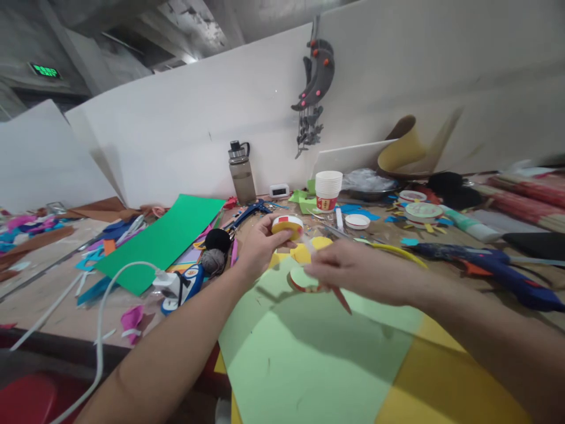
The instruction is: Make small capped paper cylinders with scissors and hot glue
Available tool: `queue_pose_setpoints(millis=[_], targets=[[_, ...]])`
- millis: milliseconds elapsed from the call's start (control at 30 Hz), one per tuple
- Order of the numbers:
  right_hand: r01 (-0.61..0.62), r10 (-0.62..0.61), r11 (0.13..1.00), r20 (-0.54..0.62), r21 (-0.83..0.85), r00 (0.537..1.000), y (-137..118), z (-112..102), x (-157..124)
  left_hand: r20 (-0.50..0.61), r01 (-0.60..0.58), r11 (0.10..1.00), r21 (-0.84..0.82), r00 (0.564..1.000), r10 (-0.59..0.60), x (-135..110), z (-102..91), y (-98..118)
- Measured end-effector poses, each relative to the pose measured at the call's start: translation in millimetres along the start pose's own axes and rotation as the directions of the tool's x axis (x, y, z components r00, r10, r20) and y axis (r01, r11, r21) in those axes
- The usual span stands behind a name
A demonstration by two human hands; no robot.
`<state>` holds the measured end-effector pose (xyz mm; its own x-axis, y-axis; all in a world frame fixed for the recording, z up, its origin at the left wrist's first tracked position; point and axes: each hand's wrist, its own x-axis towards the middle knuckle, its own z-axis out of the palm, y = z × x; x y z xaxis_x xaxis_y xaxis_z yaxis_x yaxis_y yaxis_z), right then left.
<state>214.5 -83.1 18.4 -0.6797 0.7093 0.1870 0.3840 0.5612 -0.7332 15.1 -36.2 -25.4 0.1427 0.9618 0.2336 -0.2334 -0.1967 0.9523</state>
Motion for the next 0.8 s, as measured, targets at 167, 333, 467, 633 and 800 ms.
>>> queue_pose_setpoints(millis=[167, 333, 467, 633, 800], targets=[[0.067, -0.006, 0.984, 0.342, -0.167, 0.940, 1.2, 14.6, -7.1, -0.039, 0.068, 0.997, -0.046, 0.997, -0.069, 0.9, -3.8, 3.2], [0.064, -0.019, 0.982, 0.241, -0.180, 0.970, 9.2, 30.8, -5.8, -0.027, 0.110, 0.994, -0.024, 0.994, -0.110, 1.5, -7.5, -1.1], [-0.015, 0.038, 0.949, 0.066, -0.315, 0.997, 11.0, 30.2, -1.0, -0.036, 0.067, 0.997, 0.032, 0.997, -0.065, 0.5, -4.5, -3.8], [-0.077, 0.018, 0.947, -0.186, -0.313, 0.982, 5.5, 23.8, 8.4, -0.031, -0.053, 0.989, 0.141, 0.998, 0.058, -4.8, 4.3, 1.4], [-0.049, -0.220, 0.897, -0.541, -0.439, 0.812, 19.3, 31.6, 16.2, 0.004, -0.071, 0.979, 0.189, 0.997, 0.072, -12.6, 15.6, 10.8]])
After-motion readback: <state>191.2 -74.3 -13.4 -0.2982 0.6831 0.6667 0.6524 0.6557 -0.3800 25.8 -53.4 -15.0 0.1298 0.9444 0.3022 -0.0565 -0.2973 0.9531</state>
